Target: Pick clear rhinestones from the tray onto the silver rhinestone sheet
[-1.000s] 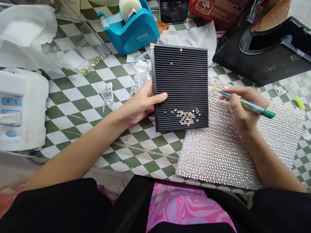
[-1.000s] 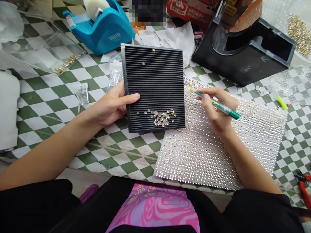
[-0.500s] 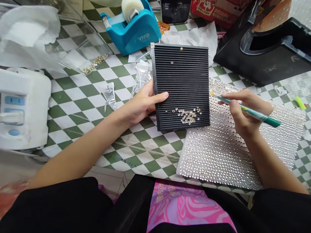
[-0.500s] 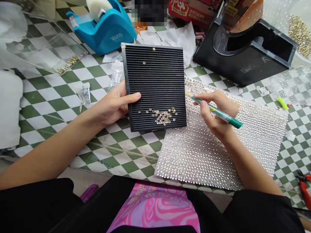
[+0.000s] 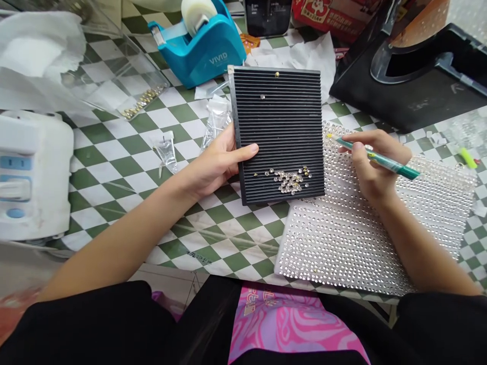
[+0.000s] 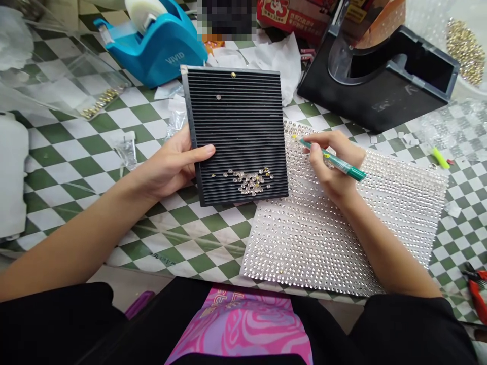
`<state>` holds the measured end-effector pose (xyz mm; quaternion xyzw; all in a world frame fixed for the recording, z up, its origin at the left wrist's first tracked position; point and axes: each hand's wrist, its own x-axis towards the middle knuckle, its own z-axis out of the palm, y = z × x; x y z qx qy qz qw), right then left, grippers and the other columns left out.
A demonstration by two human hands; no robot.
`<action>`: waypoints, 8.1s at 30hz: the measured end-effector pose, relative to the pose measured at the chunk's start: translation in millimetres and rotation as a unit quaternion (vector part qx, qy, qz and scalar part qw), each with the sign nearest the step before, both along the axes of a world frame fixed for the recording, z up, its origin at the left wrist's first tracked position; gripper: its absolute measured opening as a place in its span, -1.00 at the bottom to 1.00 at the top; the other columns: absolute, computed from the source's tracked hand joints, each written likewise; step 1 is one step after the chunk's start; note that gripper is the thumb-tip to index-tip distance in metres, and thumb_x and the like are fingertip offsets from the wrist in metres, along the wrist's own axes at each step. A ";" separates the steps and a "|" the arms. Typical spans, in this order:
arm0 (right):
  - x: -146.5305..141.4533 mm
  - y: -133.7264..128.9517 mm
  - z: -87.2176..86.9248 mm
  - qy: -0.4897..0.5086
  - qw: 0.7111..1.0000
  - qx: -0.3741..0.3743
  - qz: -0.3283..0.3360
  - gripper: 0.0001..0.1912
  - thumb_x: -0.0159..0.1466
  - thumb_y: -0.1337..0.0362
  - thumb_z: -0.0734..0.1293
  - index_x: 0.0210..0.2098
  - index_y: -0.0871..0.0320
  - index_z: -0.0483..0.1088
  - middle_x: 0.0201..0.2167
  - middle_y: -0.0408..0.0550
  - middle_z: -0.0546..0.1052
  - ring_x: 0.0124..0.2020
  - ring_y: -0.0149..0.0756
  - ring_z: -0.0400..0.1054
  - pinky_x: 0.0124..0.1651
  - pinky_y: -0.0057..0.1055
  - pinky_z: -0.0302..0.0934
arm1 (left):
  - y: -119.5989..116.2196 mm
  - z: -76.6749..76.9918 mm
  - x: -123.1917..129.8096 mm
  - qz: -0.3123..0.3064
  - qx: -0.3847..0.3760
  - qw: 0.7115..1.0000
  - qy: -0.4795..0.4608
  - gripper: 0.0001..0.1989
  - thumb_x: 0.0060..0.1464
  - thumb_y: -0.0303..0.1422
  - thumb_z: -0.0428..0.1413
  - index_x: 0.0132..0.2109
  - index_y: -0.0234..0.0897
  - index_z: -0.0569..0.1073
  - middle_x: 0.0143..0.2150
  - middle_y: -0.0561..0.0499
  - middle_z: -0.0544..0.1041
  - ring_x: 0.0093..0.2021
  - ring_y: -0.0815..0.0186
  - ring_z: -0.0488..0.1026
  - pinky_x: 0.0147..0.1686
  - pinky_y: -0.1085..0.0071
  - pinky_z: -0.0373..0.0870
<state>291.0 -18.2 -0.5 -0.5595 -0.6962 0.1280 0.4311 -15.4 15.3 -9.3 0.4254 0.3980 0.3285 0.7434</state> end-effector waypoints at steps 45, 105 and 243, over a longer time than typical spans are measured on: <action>8.6 8.9 -16.2 0.061 0.997 0.045 -0.005 -0.80 0.31 0.10 0.35 -0.34 0.00 0.58 -0.48 -0.16 0.62 -0.49 -0.25 0.55 -0.40 -0.27 0.43 | 9.6 -10.8 2.9 -0.025 0.077 0.997 -0.012 -0.33 0.06 -0.21 0.37 0.29 -0.17 0.40 0.31 -0.21 0.55 0.35 -0.19 0.47 0.09 0.09 0.65; -26.7 -27.4 2.8 0.034 0.981 0.074 0.175 -0.85 0.34 0.28 0.40 -0.20 -0.08 0.63 -0.39 -0.12 0.68 -0.42 -0.18 0.53 -0.30 -0.09 0.45 | 7.2 -8.9 3.8 -0.014 0.057 0.998 -0.024 -0.39 0.05 -0.31 0.39 0.21 -0.22 0.38 0.30 -0.15 0.57 0.31 -0.09 0.51 -0.04 0.27 0.68; 1.9 -1.2 -11.4 -0.034 0.994 0.080 0.060 -0.95 0.36 0.16 0.43 -0.27 -0.10 0.56 -0.39 -0.08 0.64 -0.33 -0.05 0.52 -0.23 -0.01 0.49 | 9.4 -11.4 2.3 -0.038 0.087 0.995 -0.009 -0.33 0.11 -0.26 0.35 0.33 -0.15 0.38 0.35 -0.13 0.55 0.38 -0.17 0.44 0.04 0.20 0.68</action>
